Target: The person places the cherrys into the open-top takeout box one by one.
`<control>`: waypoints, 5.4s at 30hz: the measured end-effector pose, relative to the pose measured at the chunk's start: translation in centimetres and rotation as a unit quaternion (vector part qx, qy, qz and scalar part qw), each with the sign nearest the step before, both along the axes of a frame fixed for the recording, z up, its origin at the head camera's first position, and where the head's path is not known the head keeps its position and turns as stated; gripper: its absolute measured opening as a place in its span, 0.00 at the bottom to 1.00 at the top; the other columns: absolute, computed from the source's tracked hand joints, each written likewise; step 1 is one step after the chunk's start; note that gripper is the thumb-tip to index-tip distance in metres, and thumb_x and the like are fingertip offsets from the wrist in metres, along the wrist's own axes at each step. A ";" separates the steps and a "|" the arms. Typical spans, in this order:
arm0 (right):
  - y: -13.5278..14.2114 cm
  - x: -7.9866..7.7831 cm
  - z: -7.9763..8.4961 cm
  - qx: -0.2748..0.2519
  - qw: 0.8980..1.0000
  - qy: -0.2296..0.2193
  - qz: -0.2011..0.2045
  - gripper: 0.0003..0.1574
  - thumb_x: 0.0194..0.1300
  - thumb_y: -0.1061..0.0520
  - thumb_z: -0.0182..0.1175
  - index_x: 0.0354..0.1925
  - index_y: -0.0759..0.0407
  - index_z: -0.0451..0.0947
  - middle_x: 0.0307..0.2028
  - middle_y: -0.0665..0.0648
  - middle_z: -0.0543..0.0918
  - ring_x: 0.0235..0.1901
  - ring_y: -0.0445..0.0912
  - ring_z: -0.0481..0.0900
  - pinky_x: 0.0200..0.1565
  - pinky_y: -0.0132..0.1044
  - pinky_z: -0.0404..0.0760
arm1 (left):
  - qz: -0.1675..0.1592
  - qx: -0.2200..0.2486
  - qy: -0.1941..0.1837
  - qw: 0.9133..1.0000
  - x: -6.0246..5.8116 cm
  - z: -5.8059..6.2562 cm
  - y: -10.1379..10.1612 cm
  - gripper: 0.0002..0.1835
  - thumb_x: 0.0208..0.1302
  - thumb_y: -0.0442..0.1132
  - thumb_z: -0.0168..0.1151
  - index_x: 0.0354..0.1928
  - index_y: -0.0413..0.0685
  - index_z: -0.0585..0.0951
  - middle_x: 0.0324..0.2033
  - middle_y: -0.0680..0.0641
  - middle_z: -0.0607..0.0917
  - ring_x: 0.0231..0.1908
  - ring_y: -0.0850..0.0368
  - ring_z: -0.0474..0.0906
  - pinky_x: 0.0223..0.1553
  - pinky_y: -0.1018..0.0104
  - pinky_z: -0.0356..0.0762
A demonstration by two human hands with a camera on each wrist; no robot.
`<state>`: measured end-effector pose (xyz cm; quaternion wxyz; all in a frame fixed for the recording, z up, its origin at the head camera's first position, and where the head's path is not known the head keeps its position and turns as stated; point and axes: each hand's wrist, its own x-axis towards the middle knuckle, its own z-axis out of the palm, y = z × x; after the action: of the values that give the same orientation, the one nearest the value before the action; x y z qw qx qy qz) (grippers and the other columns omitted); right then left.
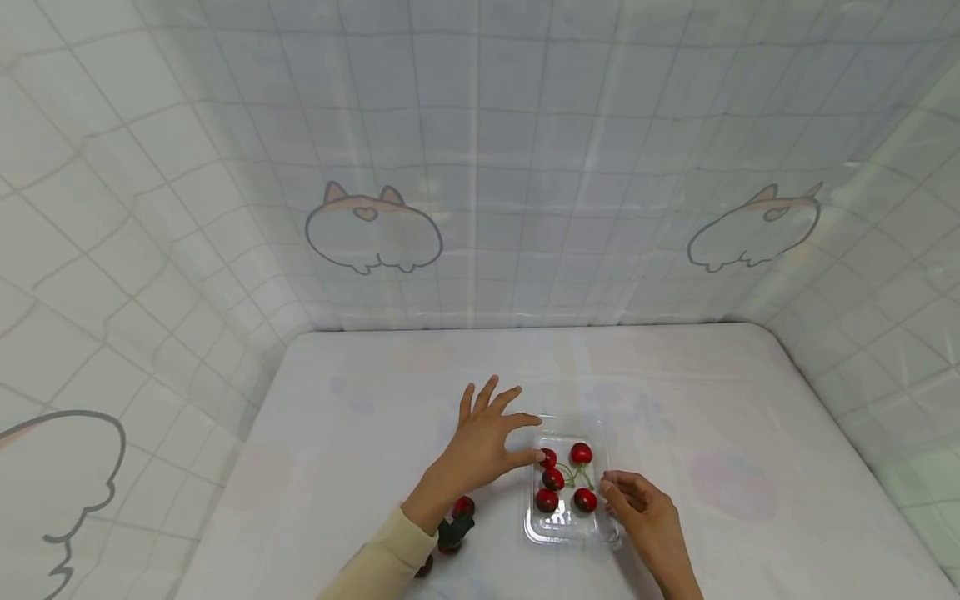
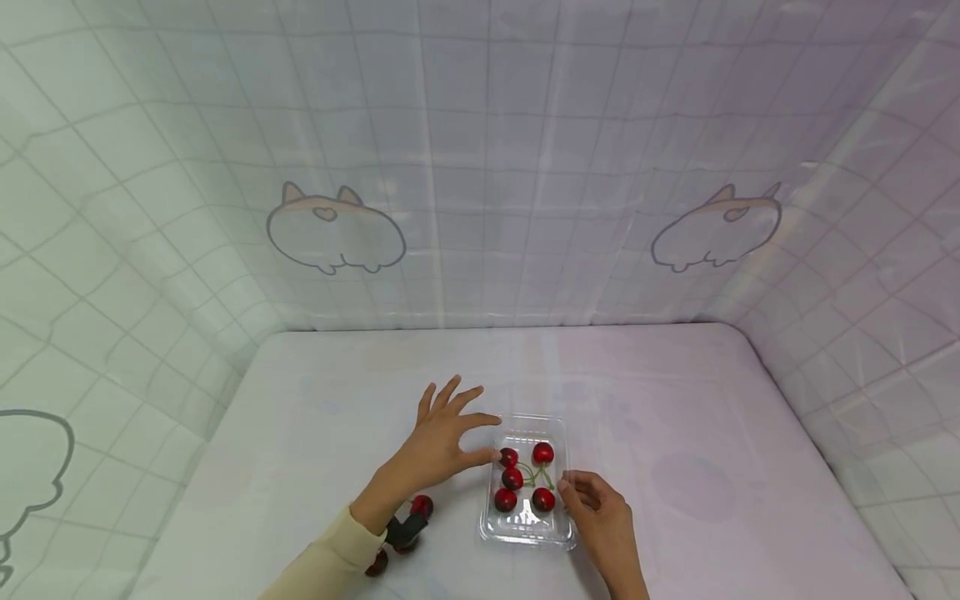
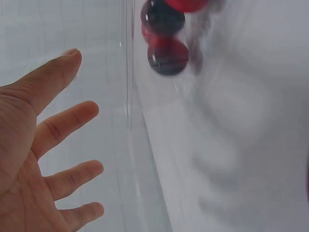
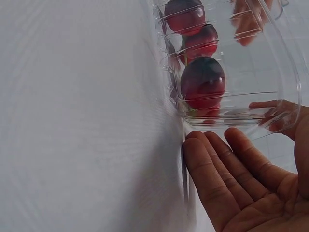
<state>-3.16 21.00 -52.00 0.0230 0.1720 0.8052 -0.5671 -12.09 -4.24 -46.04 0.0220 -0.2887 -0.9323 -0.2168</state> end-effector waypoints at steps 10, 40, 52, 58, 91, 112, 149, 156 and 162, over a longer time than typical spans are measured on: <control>0.0 0.1 0.2 0.001 1.000 -0.004 0.004 0.21 0.70 0.51 0.64 0.54 0.64 0.80 0.47 0.59 0.86 0.41 0.48 0.86 0.40 0.35 0.84 | 0.038 0.042 -0.015 0.998 0.3 0.0 -4.0 0.28 0.62 0.65 0.66 0.59 0.62 0.84 0.69 0.43 0.72 0.75 0.36 0.49 0.70 0.34 0.32; 0.1 0.2 0.3 0.009 1.000 -0.012 0.001 0.21 0.70 0.51 0.64 0.54 0.62 0.81 0.47 0.58 0.86 0.41 0.47 0.85 0.39 0.32 0.83 | 0.086 0.033 -0.094 0.991 5.1 -4.5 -10.3 0.32 0.59 0.73 0.61 0.58 0.65 0.84 0.66 0.46 0.75 0.73 0.33 0.53 0.67 0.27 0.36; 0.1 0.2 0.2 0.010 1.000 -0.019 -0.004 0.21 0.70 0.50 0.64 0.54 0.63 0.81 0.47 0.58 0.86 0.40 0.47 0.85 0.39 0.31 0.82 | 0.092 0.079 -0.138 0.983 6.6 -6.3 -10.2 0.28 0.57 0.70 0.66 0.55 0.66 0.86 0.70 0.45 0.71 0.75 0.33 0.44 0.64 0.24 0.30; 0.1 0.2 0.1 0.012 1.000 -0.023 -0.004 0.22 0.70 0.49 0.64 0.55 0.62 0.80 0.46 0.58 0.87 0.40 0.47 0.84 0.39 0.31 0.82 | 0.091 0.098 -0.138 0.981 6.8 -6.6 -9.8 0.23 0.57 0.66 0.69 0.51 0.68 0.87 0.71 0.45 0.68 0.75 0.31 0.39 0.63 0.23 0.25; 0.1 0.4 0.4 0.007 1.000 -0.020 -0.007 0.23 0.70 0.47 0.64 0.55 0.61 0.81 0.48 0.57 0.86 0.41 0.47 0.85 0.40 0.31 0.82 | 0.083 0.115 -0.165 0.976 6.2 -4.8 -10.1 0.14 0.60 0.62 0.69 0.45 0.69 0.87 0.67 0.43 0.74 0.73 0.31 0.50 0.64 0.25 0.33; -0.7 -0.1 0.2 0.007 1.000 0.002 0.001 0.20 0.70 0.50 0.65 0.54 0.61 0.81 0.46 0.57 0.87 0.39 0.45 0.85 0.39 0.31 0.82 | 0.025 0.149 -0.100 0.983 3.1 -1.2 -8.6 0.15 0.62 0.61 0.69 0.46 0.66 0.86 0.64 0.42 0.76 0.72 0.31 0.55 0.65 0.28 0.39; -0.4 0.5 0.1 -0.011 1.000 0.000 0.006 0.22 0.70 0.49 0.64 0.55 0.63 0.80 0.49 0.58 0.86 0.41 0.46 0.85 0.40 0.30 0.82 | -0.057 0.062 -0.082 0.993 -0.4 -0.1 4.1 0.16 0.63 0.59 0.68 0.50 0.66 0.86 0.69 0.48 0.72 0.73 0.42 0.56 0.69 0.37 0.48; -0.5 0.5 0.0 -0.016 1.000 0.001 0.000 0.21 0.70 0.51 0.65 0.54 0.63 0.81 0.50 0.58 0.86 0.41 0.45 0.85 0.40 0.30 0.83 | -0.054 0.016 -0.062 0.996 -0.7 -1.0 5.1 0.17 0.61 0.58 0.70 0.49 0.64 0.87 0.68 0.46 0.73 0.72 0.39 0.58 0.68 0.38 0.51; -0.4 0.6 0.2 -0.019 1.000 0.009 0.004 0.24 0.70 0.49 0.66 0.55 0.65 0.80 0.51 0.60 0.85 0.43 0.46 0.86 0.40 0.31 0.83 | -0.039 -0.024 -0.043 0.998 -0.9 -1.7 5.6 0.17 0.61 0.58 0.70 0.48 0.61 0.88 0.67 0.47 0.74 0.71 0.39 0.60 0.68 0.38 0.53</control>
<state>-2.55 20.56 -51.83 0.0208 0.1633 0.7949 -0.5840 -12.94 1.34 -47.74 -0.0339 -0.3160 -0.9252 -0.2072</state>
